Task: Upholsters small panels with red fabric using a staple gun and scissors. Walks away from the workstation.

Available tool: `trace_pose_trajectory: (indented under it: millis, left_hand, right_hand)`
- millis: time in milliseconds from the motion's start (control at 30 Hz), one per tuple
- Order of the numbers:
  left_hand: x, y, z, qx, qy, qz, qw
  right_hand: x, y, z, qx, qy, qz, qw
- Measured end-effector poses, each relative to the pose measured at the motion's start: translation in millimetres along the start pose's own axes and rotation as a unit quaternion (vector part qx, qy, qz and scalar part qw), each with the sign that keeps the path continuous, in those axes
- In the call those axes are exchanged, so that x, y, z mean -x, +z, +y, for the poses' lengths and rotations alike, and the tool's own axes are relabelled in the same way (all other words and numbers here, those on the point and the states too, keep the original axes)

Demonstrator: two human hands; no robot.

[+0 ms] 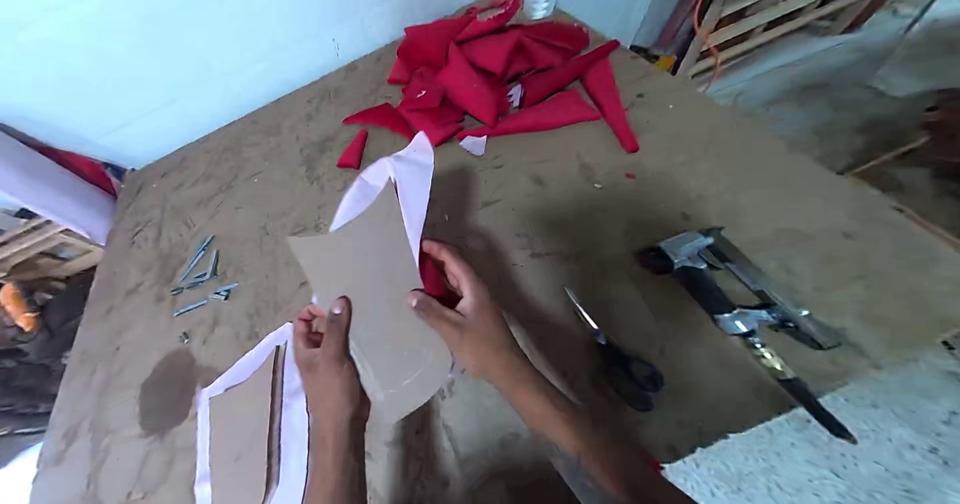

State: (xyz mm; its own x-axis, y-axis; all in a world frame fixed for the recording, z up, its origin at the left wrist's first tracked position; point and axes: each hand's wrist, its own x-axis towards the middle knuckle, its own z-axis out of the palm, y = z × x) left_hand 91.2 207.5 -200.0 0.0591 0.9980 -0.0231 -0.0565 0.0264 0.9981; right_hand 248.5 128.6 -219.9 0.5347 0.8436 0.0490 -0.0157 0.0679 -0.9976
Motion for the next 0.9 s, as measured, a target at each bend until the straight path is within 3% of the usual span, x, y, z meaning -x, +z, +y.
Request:
trace_pose_trajectory:
  millis: [67, 167, 233, 333, 433, 567, 700, 800, 900]
  left_hand:
    - [8, 5, -44, -0.047, -0.091, -0.012, 0.995]
    - [51, -34, -108, -0.176, -0.219, -0.055, 0.958]
    - [80, -69, -116, -0.237, -0.221, -0.061, 0.944]
    - [109, -108, -117, -0.257, -0.210, -0.064, 0.941]
    - [101, -87, -110, -0.227, -0.199, -0.081, 0.950]
    - [89, -35, -115, -0.142, -0.263, -0.095, 0.950]
    - [73, -16, -95, -0.143, -0.222, -0.075, 0.962]
    - [54, -18, -89, -0.126, -0.230, -0.143, 0.954]
    - [43, -24, -116, -0.117, -0.273, -0.226, 0.928]
  right_hand:
    - [0, -28, 38, 0.039, 0.052, 0.020, 0.998]
    - [42, -76, 90, 0.141, 0.140, 0.040, 0.979]
    - [78, -101, 99, 0.177, 0.144, 0.080, 0.970]
    - [122, -102, 92, 0.179, 0.119, 0.143, 0.966]
    - [102, -77, 83, 0.214, 0.093, 0.092, 0.968]
    - [60, -32, 113, 0.306, 0.147, 0.015, 0.941]
    - [42, -11, 86, 0.302, 0.100, 0.063, 0.946]
    - [25, -12, 69, 0.314, 0.086, 0.076, 0.942]
    - [26, -23, 108, 0.357, 0.128, 0.049, 0.924]
